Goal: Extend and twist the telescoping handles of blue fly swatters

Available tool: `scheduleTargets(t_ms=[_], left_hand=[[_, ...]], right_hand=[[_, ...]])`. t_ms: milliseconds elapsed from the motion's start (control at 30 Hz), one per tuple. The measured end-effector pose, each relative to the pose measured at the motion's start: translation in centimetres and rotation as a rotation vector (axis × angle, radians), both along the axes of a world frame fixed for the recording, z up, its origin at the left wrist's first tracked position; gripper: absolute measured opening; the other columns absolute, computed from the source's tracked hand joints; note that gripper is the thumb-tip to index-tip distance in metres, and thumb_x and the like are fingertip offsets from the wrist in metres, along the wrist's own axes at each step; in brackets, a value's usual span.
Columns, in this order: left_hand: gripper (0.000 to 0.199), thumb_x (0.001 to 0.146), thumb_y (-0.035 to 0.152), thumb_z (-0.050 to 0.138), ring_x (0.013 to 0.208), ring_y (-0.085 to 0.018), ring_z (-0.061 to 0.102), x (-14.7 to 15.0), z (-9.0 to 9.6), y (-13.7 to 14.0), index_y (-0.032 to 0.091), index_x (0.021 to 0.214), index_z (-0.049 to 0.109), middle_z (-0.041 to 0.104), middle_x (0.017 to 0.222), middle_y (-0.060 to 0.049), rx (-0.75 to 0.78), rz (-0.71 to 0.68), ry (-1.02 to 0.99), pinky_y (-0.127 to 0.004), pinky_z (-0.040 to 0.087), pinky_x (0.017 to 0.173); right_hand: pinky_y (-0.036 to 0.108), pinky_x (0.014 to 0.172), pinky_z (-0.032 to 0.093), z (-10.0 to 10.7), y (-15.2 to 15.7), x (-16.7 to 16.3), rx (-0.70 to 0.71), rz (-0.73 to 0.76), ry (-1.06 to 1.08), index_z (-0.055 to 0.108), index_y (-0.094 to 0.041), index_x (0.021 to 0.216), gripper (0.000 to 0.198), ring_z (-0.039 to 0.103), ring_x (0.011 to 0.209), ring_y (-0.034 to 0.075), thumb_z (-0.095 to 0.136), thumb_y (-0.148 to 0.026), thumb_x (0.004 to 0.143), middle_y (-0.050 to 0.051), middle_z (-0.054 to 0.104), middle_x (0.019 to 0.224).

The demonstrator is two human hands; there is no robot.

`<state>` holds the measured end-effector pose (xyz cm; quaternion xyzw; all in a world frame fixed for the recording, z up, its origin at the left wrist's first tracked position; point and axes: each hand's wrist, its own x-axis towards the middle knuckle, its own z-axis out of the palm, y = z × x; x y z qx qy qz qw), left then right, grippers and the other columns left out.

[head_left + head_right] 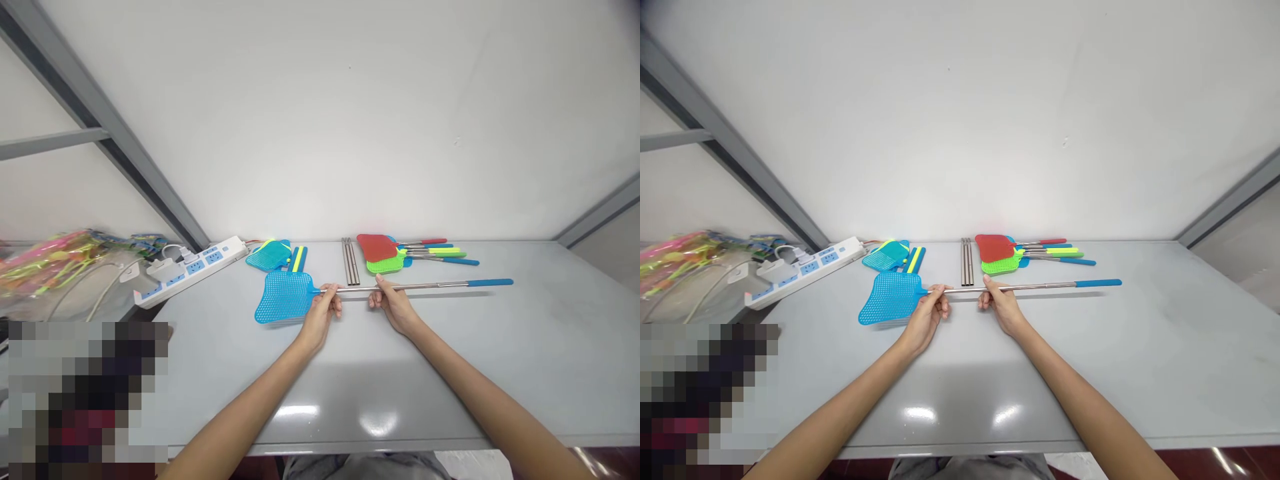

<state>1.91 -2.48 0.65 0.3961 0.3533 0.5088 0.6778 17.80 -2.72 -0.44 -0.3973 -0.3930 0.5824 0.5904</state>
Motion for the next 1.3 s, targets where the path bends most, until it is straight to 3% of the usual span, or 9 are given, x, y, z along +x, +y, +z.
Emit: scheduleTargets(t_ms=[533, 900, 1300], left_hand=[[0.022, 0.07, 0.031, 0.056, 0.044, -0.005, 0.04, 0.03, 0.07, -0.04, 0.015, 0.084, 0.057, 0.046, 0.051, 0.005, 0.024, -0.055, 0.091, -0.018, 0.031, 0.046], [0.032, 0.079, 0.033, 0.036, 0.049, -0.01, 0.045, -0.13, 0.03, -0.11, 0.012, 0.091, 0.058, 0.051, 0.055, -0.001, 0.022, -0.085, 0.017, -0.022, 0.035, 0.051], [0.037, 0.079, 0.031, 0.027, 0.048, -0.012, 0.045, -0.14, -0.08, -0.14, 0.009, 0.088, 0.056, 0.052, 0.053, -0.002, 0.008, -0.08, -0.028, -0.025, 0.035, 0.049]], right_hand=[[0.027, 0.051, 0.037, 0.15, 0.3, 0.18, -0.058, 0.001, 0.122, 0.046, -0.017, 0.047, 0.031, 0.046, 0.045, 0.011, 0.058, -0.039, 0.066, -0.003, 0.043, 0.043], [0.026, 0.053, 0.034, 0.16, 0.29, 0.42, -0.055, 0.038, 0.124, 0.042, -0.017, 0.045, 0.034, 0.045, 0.047, 0.011, 0.056, -0.035, 0.07, -0.005, 0.036, 0.041], [0.027, 0.055, 0.032, 0.42, 0.12, 0.52, -0.071, 0.074, 0.119, 0.044, -0.017, 0.045, 0.034, 0.044, 0.048, 0.012, 0.057, -0.039, 0.068, -0.004, 0.037, 0.042]])
